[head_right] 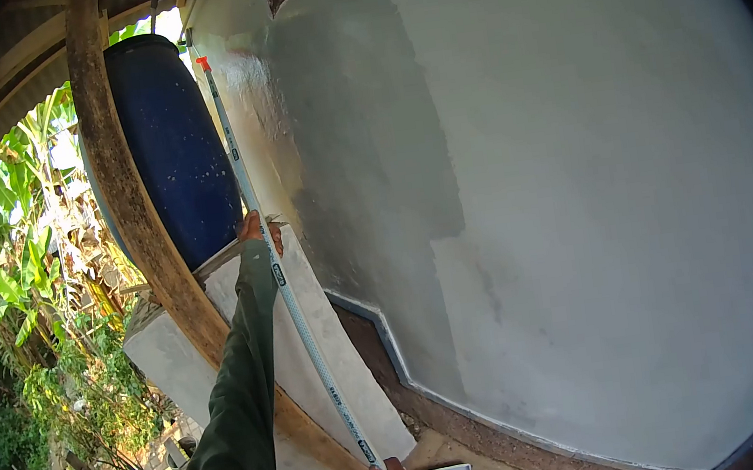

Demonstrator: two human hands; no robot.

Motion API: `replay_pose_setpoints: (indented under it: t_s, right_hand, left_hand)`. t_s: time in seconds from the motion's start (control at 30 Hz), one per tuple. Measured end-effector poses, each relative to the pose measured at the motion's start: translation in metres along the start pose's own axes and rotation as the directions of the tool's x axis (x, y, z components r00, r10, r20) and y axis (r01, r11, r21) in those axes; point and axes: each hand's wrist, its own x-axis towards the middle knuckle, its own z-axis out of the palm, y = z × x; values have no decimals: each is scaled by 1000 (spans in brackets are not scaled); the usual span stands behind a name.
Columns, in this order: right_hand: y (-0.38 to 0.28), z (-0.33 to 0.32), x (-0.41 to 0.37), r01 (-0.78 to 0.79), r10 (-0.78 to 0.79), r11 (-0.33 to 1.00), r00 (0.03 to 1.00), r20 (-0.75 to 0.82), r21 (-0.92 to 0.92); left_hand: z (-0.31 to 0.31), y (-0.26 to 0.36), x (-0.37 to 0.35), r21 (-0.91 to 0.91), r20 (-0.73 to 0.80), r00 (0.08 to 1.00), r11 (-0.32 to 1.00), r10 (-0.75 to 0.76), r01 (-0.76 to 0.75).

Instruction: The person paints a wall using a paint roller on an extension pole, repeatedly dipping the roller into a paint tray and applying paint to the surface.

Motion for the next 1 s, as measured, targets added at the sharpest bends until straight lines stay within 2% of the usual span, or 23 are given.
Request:
replay_pose_setpoints:
  t_s: [0.07,0.13,0.17,0.23,0.27,0.33,0.43,0.57,0.63,0.67,0.73,0.77,0.83,0.87,1.0]
  right_hand:
    - [-9,-17,-13,14,-15,998,1000,10,63]
    - [-33,-43,-28,-189,183,980,979,91,67]
    - [-28,-49,-35,-187,180,980,979,93,65]
    - [-7,-56,-59,-59,58,998,998,-19,-34]
    - [0,-62,-71,-57,57,998,998,-17,-35]
    - [12,-73,-92,-146,151,986,987,57,-75]
    - [21,-78,-108,-146,156,983,985,79,-114]
    - [10,-70,-89,-141,147,988,986,83,-70]
    - [2,-59,-68,17,-16,996,1000,13,-82]
    - [-10,-54,-56,72,-72,997,997,-23,-12]
    - [-15,-43,-37,62,-62,996,998,-11,-57]
    - [-16,-38,-28,49,-48,994,999,6,-99]
    - [-29,-28,-11,52,-54,998,998,-29,-42]
    - [-33,-24,-2,62,-61,998,996,-59,18]
    - [-33,-15,23,58,-60,997,997,-39,-45]
  left_hand:
    - [9,-8,-20,45,-34,999,999,-19,21]
    - [22,-12,-46,89,-71,997,995,-35,41]
    - [30,-13,-62,84,-64,997,995,-47,53]
    - [43,-15,-94,80,-58,997,995,-59,64]
    - [49,-14,-111,107,-51,997,993,-50,55]
    - [59,-13,-138,133,-49,998,990,-39,45]
    - [64,-13,-157,110,-76,994,991,-73,81]
    - [53,-14,-129,101,-69,995,992,-70,77]
    - [42,-10,-102,107,-50,998,993,-49,54]
    - [35,-8,-85,121,-81,995,990,-58,68]
    - [25,-3,-55,134,-107,992,987,-70,84]
    - [21,-1,-41,115,-97,995,993,-29,40]
    - [14,-1,-8,110,-106,994,994,36,-24]
    - [16,6,1,124,-117,993,992,28,-13]
    - [14,21,28,140,-110,994,990,-17,33]
